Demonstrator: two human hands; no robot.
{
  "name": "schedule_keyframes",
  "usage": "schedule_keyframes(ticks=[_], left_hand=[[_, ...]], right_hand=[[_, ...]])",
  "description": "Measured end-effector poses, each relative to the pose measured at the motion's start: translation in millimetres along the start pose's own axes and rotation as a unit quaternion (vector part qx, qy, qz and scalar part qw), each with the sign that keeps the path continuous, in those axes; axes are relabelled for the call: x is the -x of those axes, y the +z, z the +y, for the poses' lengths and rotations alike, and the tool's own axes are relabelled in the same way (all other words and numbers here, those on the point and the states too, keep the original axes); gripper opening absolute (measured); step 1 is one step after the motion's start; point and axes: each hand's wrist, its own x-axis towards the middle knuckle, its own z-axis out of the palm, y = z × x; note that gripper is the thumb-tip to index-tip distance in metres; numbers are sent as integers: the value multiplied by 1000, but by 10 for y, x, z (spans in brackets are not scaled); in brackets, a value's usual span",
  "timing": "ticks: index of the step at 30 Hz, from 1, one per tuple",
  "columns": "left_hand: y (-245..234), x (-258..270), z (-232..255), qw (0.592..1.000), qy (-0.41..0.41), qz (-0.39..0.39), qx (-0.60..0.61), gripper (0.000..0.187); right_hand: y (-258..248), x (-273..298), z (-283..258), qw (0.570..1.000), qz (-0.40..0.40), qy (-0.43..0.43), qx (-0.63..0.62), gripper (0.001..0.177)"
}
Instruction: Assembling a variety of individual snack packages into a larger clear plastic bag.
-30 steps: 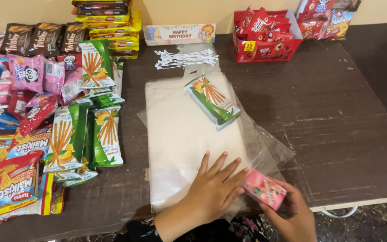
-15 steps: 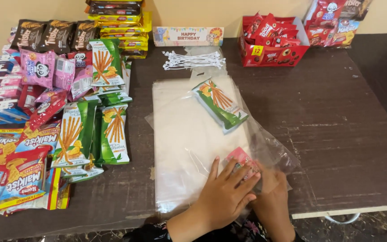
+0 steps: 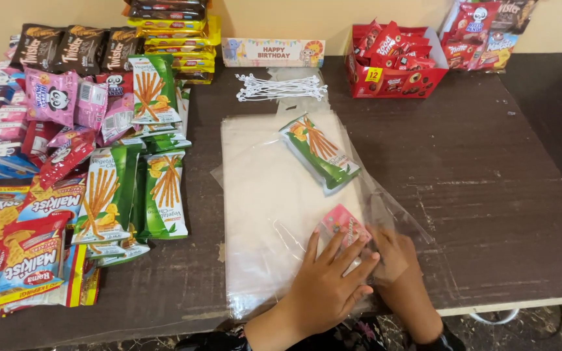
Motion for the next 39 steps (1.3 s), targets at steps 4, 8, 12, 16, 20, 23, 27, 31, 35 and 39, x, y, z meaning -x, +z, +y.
schedule_keyframes(ticks=[4,8,12,16,20,23,27,31,35,39], left_hand=[[53,46,-31,1000,2,1,2,44],[70,83,-33,1000,-11,-6,27,53],[-226,-24,15,984,-65,-135,99,75],[-442,-260,-371,972,-104,-206,54,78],[-458,-712,-1163,971,-107,-188,-105,60],[-183,-888,-1741,963,-113,-215,-113,57],[128,-949,-2037,958,-107,-247,-97,51],[198,-896,-2072,960,-101,-240,-104,51],[27,-941,-1959,964,-104,-235,-64,49],[115,-895,-2031,964,-106,-232,-70,47]], right_hand=[[665,-19,668,990,18,-75,114,59],[323,-198,335,980,41,-193,17,71],[341,-255,507,984,-119,-120,56,77],[161,-360,337,990,-53,-133,5,57],[148,-517,525,985,-80,-152,18,66],[223,-569,545,976,-33,-214,15,68],[233,-701,476,976,-13,-215,3,57],[459,-799,612,969,19,-235,79,50],[368,-840,486,956,18,-276,96,56],[232,-861,375,966,-21,-247,69,48]])
